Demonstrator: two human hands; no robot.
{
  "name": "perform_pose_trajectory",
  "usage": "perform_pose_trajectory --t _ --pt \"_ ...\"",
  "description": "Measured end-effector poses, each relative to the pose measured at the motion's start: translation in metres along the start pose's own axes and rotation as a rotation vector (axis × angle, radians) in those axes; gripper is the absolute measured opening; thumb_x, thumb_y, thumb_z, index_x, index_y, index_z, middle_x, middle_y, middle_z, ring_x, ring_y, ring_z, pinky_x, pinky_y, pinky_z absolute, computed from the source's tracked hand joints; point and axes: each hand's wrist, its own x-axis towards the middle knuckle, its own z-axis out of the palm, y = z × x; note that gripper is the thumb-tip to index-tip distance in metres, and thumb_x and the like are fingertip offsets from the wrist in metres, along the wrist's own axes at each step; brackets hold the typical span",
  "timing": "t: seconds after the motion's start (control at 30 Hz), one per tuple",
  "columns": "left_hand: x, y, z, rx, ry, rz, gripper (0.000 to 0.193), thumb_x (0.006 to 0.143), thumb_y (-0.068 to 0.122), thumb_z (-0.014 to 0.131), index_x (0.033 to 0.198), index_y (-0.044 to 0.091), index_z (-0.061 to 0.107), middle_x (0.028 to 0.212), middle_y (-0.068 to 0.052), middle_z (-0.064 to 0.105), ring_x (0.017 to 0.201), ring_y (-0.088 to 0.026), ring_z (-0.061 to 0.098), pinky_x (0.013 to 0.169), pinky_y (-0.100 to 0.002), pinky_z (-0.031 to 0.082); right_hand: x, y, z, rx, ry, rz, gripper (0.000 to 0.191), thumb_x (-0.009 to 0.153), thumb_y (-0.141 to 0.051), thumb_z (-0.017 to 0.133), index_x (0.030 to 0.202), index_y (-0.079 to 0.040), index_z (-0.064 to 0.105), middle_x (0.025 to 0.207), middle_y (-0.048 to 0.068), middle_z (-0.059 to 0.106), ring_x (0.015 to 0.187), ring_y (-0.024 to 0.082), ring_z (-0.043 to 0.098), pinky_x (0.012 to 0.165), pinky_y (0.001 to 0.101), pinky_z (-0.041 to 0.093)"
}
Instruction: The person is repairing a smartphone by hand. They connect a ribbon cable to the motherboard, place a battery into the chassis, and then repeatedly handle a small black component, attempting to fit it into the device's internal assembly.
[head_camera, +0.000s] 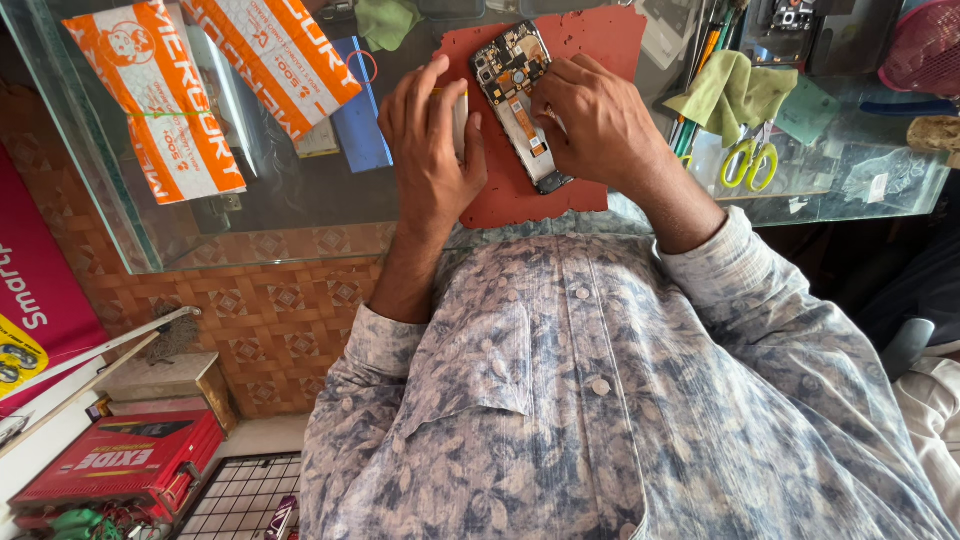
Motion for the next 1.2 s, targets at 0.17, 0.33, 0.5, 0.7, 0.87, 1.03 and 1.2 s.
perform_pose_trajectory --t 0.17,0.33,0.5,0.7,0.87,1.03,1.2 --pt "0.005 0.002 -0.006 0.009 0.005 0.004 0.032 0.102 0.013 0.068 0.132 0.004 0.059 0.152 -0.012 0.049 0.143 -0.033 0.046 0.122 -0.054 0.031 0.001 -0.013 -0.006 -0.048 0.039 -0.023 0.014 0.088 -0.002 0.072 0.098 -0.007 0.065 0.096 0.006 0.063 0.088 0.029 0.06 0.076 0.0419 0.052" --pt "0.007 0.002 -0.014 0.012 0.004 -0.009 0.032 0.102 0.014 0.066 0.132 0.004 0.06 0.152 -0.012 0.05 0.143 -0.033 0.047 0.122 -0.053 0.031 0.007 -0.022 -0.008 -0.086 0.049 -0.033 0.014 0.088 -0.002 0.073 0.098 -0.007 0.066 0.096 0.005 0.064 0.088 0.028 0.06 0.074 0.0409 0.052" --pt "0.008 0.001 -0.014 0.028 0.002 -0.001 0.033 0.102 0.014 0.066 0.132 0.004 0.059 0.152 -0.012 0.049 0.143 -0.033 0.046 0.122 -0.054 0.03 0.009 -0.021 -0.009 -0.04 0.032 -0.022 0.014 0.086 0.0 0.073 0.094 -0.007 0.064 0.094 0.006 0.065 0.088 0.029 0.061 0.073 0.0417 0.052" --pt "0.008 -0.001 -0.014 0.028 -0.015 -0.009 0.034 0.101 0.013 0.067 0.132 0.004 0.059 0.153 -0.012 0.049 0.143 -0.033 0.045 0.122 -0.054 0.029 0.01 -0.021 -0.008 -0.028 0.046 -0.023 0.02 0.084 0.002 0.072 0.101 -0.005 0.063 0.099 0.006 0.066 0.091 0.03 0.062 0.075 0.0426 0.053" --pt "0.008 -0.003 -0.012 0.028 -0.005 0.002 0.034 0.101 0.013 0.067 0.132 0.004 0.058 0.153 -0.012 0.049 0.143 -0.033 0.046 0.122 -0.054 0.03 0.011 -0.021 -0.007 -0.065 0.035 -0.024 0.018 0.084 0.001 0.073 0.099 -0.006 0.065 0.096 0.006 0.066 0.088 0.029 0.061 0.071 0.0423 0.053" --pt "0.005 -0.007 -0.009 0.028 0.02 0.025 0.034 0.101 0.014 0.067 0.132 0.004 0.059 0.152 -0.013 0.048 0.143 -0.033 0.045 0.122 -0.055 0.029 0.019 -0.018 -0.002 -0.146 -0.049 -0.003 0.014 0.083 0.002 0.071 0.09 -0.007 0.064 0.089 0.004 0.065 0.087 0.028 0.062 0.068 0.0416 0.052" --pt "0.005 -0.003 -0.006 0.033 0.014 0.01 0.034 0.1 0.014 0.068 0.131 0.004 0.06 0.152 -0.013 0.049 0.142 -0.034 0.046 0.121 -0.055 0.03 0.018 -0.018 -0.005 -0.104 -0.065 -0.009 0.015 0.078 0.002 0.07 0.088 -0.006 0.063 0.089 0.006 0.066 0.087 0.03 0.062 0.068 0.0428 0.052"
